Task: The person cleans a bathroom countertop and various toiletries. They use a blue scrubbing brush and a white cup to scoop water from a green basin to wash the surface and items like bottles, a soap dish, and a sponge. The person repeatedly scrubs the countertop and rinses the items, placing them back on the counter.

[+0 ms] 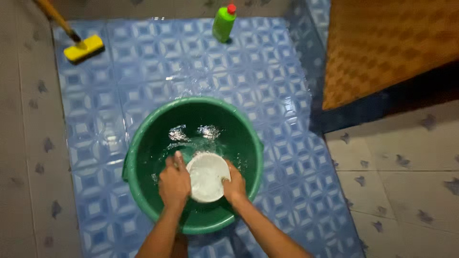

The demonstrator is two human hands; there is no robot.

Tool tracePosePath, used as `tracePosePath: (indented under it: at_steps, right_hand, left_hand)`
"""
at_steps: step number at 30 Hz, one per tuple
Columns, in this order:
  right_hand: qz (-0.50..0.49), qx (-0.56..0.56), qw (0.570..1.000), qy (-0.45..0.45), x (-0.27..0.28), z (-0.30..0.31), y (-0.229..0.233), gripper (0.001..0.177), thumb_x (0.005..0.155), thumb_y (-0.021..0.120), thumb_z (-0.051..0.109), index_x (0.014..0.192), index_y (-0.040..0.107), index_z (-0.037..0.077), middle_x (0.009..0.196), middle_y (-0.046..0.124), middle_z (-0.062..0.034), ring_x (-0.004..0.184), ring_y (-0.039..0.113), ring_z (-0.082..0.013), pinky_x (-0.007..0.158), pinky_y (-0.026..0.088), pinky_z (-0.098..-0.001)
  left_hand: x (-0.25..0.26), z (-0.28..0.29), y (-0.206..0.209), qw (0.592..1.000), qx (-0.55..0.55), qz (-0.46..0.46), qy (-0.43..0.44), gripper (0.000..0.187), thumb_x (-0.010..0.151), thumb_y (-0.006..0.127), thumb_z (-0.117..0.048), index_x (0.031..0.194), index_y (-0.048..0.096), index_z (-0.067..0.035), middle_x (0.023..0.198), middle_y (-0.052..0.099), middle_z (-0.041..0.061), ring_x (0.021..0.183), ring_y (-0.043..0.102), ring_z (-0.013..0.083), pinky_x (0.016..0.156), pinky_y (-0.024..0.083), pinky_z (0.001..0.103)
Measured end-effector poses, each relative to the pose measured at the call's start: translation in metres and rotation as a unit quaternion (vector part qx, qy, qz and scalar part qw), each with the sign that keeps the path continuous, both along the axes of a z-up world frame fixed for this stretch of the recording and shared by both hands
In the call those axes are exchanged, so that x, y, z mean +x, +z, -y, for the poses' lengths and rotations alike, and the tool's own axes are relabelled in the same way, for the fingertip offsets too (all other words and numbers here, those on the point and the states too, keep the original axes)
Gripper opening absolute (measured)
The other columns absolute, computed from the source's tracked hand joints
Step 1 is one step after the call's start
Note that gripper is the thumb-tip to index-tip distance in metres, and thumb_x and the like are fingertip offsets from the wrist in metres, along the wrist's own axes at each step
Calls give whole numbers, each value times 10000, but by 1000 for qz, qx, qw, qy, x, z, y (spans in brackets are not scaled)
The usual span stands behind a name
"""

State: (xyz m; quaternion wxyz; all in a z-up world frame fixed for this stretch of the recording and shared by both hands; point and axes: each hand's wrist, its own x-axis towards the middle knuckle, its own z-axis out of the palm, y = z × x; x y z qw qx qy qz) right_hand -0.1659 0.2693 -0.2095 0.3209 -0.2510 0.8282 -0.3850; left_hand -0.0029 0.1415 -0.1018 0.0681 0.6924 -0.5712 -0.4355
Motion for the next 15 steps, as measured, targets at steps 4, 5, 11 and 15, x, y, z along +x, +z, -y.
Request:
tracePosePath:
  at_steps: [4, 5, 11, 15]
  right_hand:
    - [-51, -83, 995, 12, -9, 0, 77, 564, 808, 605, -83, 1351, 629, 65, 1432, 635, -131, 1356, 582, -260, 1137, 417, -333]
    - [-54, -78, 995, 7, -14, -5, 105, 566, 792, 617, -84, 1336, 645, 69, 1407, 648, -124, 1343, 586, -259, 1126, 421, -333]
    - [-96, -26, 995, 10, -59, -54, 286, 585, 721, 635, -95, 1274, 690, 88, 1244, 677, -102, 1220, 634, -261, 1037, 487, -346]
    - [-155, -65, 985, 47, -102, -130, 392, 609, 702, 645, -107, 1280, 685, 82, 1162, 662, -120, 1098, 683, -279, 912, 576, -361]
  left_hand:
    - [-15, 24, 22, 995, 2, -101, -7, 416, 896, 592, -413, 1094, 799, -111, 1058, 782, 180, 996, 739, 346, 874, 547, 458]
    - [-22, 28, 25, 988, -14, -151, -30, 368, 849, 627, -348, 1056, 825, -117, 1019, 807, 170, 947, 764, 315, 840, 558, 420]
    - [-99, 4, 34, 961, 119, -247, -46, 309, 876, 674, -275, 1081, 786, -74, 926, 804, 196, 714, 741, 320, 591, 555, 417]
    - [-189, -42, 52, 899, -134, -97, -405, 283, 830, 700, -274, 995, 836, -89, 928, 779, 159, 743, 748, 264, 669, 583, 374]
